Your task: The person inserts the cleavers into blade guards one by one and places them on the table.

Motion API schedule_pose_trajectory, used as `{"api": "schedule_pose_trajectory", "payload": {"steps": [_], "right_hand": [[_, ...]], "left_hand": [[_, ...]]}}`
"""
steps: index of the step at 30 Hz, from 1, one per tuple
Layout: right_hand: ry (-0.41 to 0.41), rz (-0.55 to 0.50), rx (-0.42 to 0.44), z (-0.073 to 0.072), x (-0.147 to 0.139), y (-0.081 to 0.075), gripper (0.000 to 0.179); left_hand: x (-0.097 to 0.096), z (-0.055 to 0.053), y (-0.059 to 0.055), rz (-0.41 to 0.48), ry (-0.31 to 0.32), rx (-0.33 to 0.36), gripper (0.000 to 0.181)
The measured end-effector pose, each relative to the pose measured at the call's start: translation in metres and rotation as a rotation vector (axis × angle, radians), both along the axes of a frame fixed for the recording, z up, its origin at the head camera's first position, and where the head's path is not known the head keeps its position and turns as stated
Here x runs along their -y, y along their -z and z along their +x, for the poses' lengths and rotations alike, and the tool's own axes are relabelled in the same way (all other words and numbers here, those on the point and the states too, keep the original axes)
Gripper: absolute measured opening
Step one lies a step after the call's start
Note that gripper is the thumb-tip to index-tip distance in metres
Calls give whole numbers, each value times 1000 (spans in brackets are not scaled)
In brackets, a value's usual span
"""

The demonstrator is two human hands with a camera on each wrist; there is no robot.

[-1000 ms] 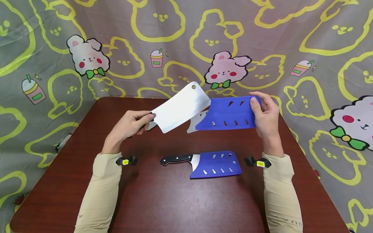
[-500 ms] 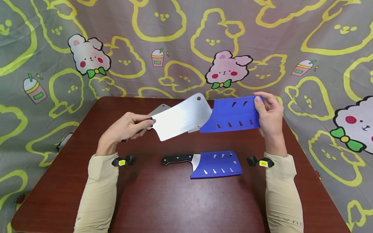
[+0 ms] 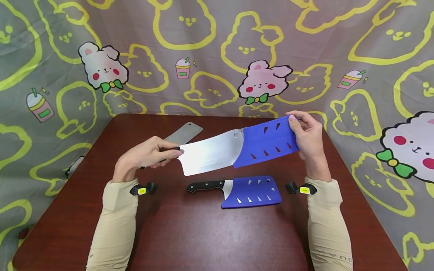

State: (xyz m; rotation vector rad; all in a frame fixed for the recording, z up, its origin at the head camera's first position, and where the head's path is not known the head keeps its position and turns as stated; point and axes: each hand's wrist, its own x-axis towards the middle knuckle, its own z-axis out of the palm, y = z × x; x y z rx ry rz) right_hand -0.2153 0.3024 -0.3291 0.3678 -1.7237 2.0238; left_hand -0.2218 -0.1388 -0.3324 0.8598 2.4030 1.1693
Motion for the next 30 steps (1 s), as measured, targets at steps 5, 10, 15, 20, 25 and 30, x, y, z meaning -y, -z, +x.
{"api": "schedule_pose_trajectory", "payload": {"steps": [5, 10, 15, 20, 25, 30], "right_hand": [[-21, 82, 31, -2, 2, 1, 22], [1, 54, 28, -2, 4, 0, 24], [-10, 24, 26, -4, 8, 2, 25], [-46, 58, 39, -7, 18, 9, 24], [-58, 89, 69, -9, 31, 14, 19], [-20, 76, 85, -5, 33, 11, 22]], "left_hand": [[-11, -4, 5, -60, 52, -96, 33], [-16, -5, 4, -41, 41, -211, 21], [-15, -5, 4, -35, 2, -242, 18], [-22, -6, 5, -40, 28, -256, 20], [-31, -6, 8, -65, 46, -290, 21], [-35, -3, 6, -60, 34, -276, 22]]}}
